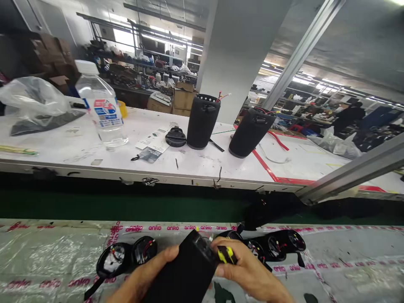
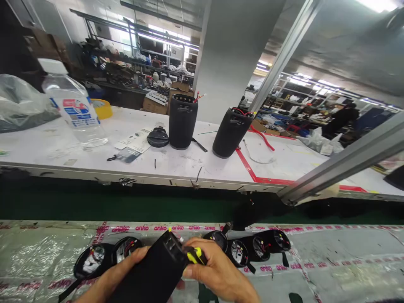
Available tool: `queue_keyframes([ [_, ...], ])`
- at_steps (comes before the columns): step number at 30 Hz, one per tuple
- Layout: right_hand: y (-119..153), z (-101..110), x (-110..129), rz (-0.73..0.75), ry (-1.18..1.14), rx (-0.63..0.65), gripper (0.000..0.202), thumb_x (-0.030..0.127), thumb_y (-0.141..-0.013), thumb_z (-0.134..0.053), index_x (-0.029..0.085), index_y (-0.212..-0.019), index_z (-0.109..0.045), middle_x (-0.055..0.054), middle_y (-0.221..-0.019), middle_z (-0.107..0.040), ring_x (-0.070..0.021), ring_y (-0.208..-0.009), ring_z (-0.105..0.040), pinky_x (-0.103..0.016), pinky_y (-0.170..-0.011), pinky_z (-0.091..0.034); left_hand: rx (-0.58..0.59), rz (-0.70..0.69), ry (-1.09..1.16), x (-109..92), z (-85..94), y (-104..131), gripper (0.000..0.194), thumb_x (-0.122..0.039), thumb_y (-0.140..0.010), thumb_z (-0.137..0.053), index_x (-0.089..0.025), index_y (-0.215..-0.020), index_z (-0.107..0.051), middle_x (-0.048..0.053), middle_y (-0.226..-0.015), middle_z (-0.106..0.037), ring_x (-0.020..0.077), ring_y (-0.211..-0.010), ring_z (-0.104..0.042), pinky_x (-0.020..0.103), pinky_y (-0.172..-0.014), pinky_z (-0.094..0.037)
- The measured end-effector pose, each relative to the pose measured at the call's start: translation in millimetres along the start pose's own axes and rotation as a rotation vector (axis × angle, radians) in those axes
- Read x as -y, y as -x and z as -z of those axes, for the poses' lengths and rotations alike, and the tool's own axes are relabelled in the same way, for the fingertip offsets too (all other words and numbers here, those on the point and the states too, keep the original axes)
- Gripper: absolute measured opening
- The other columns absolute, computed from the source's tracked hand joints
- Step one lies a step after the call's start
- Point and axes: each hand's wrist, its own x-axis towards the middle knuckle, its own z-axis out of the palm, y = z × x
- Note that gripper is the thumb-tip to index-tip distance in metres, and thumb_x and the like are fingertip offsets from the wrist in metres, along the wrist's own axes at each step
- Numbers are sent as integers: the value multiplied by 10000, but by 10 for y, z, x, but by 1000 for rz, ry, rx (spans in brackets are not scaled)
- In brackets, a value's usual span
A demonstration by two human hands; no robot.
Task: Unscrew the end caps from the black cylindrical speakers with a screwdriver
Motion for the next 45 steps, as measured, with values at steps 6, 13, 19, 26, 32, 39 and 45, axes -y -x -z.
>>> queue_keyframes([
  [6,94,-452,-297,52,333,-332,352,460,-982,-628,279,-1282,-664,-73,-1309,-699,-276,-1212,-652,-401,-1033,-503,-325,-276,-94,178,-144,370,867,-509,-644,-822,-236,-1426,-567,131,-1299,-743,391,-1209,-679,513,-1048,-508],
  [13,194,-1074,-326,191,915,-572,413,517,-1118,-247,297,-1214,-582,-12,-936,-780,-211,-745,-773,-293,-633,-583,-774,-351,-432,245,-198,577,989,-418,-620,-827,-213,-1491,-406,146,-1440,-648,390,-1387,-536,560,-1217,-318],
  [19,90,-1276,-90,319,1207,-518,433,367,-1139,-93,261,-1125,-512,33,-698,-669,-165,-537,-699,-319,-451,-406,-892,-339,-533,237,-233,628,930,-425,-626,-776,-209,-1455,-416,129,-1358,-686,386,-1348,-565,550,-1172,-377],
  [26,84,-1233,14,300,1299,-367,315,263,-1131,-159,254,-1113,-473,29,-753,-650,-176,-616,-691,-329,-483,-388,-959,-375,-582,239,-253,614,846,-421,-604,-759,-193,-1375,-493,138,-1286,-691,387,-1247,-622,561,-1131,-409],
  [32,120,-1190,25,269,1324,-268,193,105,-980,-460,240,-1117,-468,31,-797,-631,-190,-645,-667,-334,-522,-413,-965,-319,-640,207,-283,625,826,-423,-621,-740,-192,-1374,-490,147,-1309,-683,392,-1257,-616,563,-1132,-400],
  [39,142,-1199,17,262,1337,-293,333,75,-851,-585,226,-1128,-478,23,-791,-615,-199,-647,-632,-344,-541,-411,-979,-288,-650,187,-320,625,826,-440,-617,-755,-183,-1360,-504,161,-1310,-691,422,-1283,-600,588,-1133,-391],
  [45,157,-1169,-30,285,1337,-290,385,82,-835,-601,203,-1187,-499,12,-804,-618,-206,-653,-617,-346,-548,-392,-945,-240,-647,215,-301,646,886,-487,-622,-749,-180,-1411,-486,171,-1344,-677,417,-1305,-590,578,-1150,-387],
])
